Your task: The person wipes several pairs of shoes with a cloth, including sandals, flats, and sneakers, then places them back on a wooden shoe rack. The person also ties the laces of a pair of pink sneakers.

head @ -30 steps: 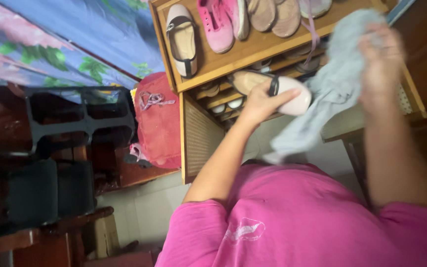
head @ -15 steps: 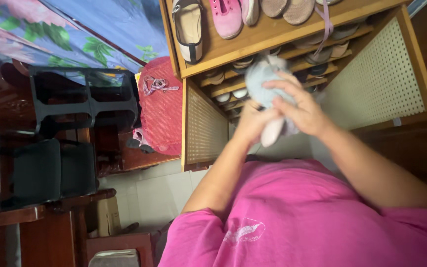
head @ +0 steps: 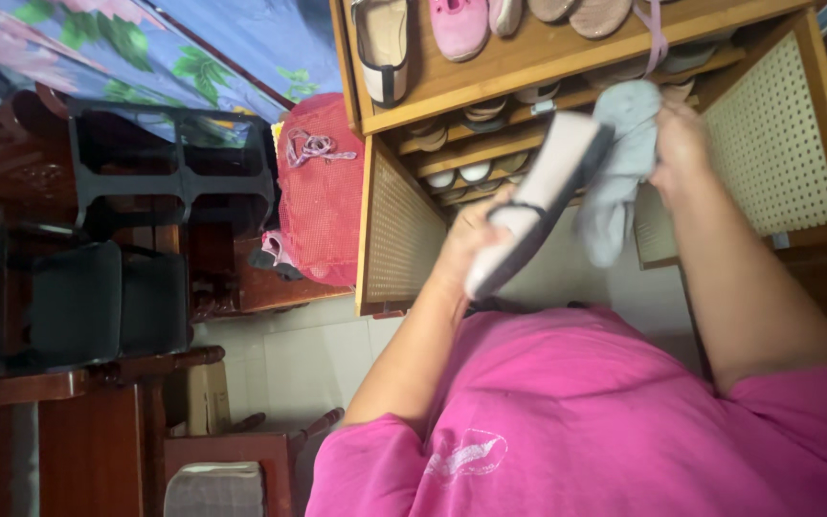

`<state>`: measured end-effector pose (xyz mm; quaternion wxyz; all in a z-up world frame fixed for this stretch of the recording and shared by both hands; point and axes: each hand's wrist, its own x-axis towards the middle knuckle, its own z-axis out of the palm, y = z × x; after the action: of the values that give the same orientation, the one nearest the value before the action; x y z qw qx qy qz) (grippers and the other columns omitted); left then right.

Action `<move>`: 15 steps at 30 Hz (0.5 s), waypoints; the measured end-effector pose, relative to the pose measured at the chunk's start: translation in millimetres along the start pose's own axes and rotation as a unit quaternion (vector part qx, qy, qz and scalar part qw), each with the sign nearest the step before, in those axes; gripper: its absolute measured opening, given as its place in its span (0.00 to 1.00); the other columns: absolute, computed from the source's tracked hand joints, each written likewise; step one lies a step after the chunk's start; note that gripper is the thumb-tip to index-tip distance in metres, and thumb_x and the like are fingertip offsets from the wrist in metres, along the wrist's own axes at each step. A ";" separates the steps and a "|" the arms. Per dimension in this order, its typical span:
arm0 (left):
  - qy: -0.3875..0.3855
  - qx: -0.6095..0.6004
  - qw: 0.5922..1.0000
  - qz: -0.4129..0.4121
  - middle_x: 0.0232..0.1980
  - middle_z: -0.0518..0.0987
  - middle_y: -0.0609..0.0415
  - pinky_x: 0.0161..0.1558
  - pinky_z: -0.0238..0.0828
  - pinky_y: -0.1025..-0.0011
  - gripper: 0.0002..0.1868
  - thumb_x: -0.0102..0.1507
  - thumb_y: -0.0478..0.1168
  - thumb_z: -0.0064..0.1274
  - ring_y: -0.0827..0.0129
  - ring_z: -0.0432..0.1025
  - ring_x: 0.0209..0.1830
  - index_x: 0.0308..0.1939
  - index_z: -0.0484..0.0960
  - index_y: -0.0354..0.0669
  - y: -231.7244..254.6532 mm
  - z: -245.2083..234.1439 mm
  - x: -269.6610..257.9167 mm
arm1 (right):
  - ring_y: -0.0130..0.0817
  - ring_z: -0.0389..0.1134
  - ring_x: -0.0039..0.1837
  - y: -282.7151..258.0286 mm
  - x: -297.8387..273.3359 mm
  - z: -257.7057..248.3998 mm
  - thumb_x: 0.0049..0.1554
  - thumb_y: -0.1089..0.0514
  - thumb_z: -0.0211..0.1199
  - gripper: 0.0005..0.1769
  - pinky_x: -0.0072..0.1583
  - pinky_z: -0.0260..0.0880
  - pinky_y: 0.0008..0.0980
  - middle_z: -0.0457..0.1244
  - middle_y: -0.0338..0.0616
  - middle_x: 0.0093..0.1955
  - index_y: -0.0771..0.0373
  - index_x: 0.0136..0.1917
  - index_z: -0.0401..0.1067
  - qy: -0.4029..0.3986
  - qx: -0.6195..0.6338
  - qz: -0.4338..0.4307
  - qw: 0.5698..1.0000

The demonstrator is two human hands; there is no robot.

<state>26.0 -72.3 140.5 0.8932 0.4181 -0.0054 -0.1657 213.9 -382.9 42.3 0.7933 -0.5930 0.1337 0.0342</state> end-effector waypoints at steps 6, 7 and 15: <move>0.072 -0.235 0.966 -0.083 0.51 0.87 0.40 0.55 0.81 0.64 0.26 0.66 0.46 0.58 0.58 0.84 0.46 0.60 0.80 0.28 -4.8 31.0 34.4 | 0.53 0.76 0.71 -12.4 -66.3 37.6 0.74 0.49 0.42 0.29 0.74 0.76 0.52 0.71 0.56 0.73 0.68 0.73 0.73 -0.099 0.396 0.154 0.900; 0.046 -0.121 0.991 -0.037 0.52 0.85 0.44 0.55 0.79 0.66 0.23 0.69 0.45 0.59 0.61 0.81 0.49 0.61 0.82 0.30 -4.8 36.7 40.1 | 0.54 0.75 0.72 -11.2 -74.9 43.9 0.75 0.49 0.42 0.29 0.75 0.76 0.51 0.70 0.58 0.74 0.70 0.74 0.73 -0.119 0.424 0.142 0.886; 0.009 0.343 0.911 0.228 0.55 0.77 0.59 0.63 0.68 0.68 0.14 0.68 0.49 0.66 0.70 0.71 0.58 0.43 0.91 0.40 33.2 69.6 73.9 | 0.41 0.75 0.64 -1.1 -120.0 35.9 0.77 0.53 0.48 0.20 0.67 0.77 0.44 0.71 0.50 0.66 0.64 0.70 0.76 -0.164 0.175 0.187 0.953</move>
<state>95.2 -126.6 201.1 0.7086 0.6872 -0.1492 0.0580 104.8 -336.6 83.0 0.8750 -0.3957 0.1138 0.2545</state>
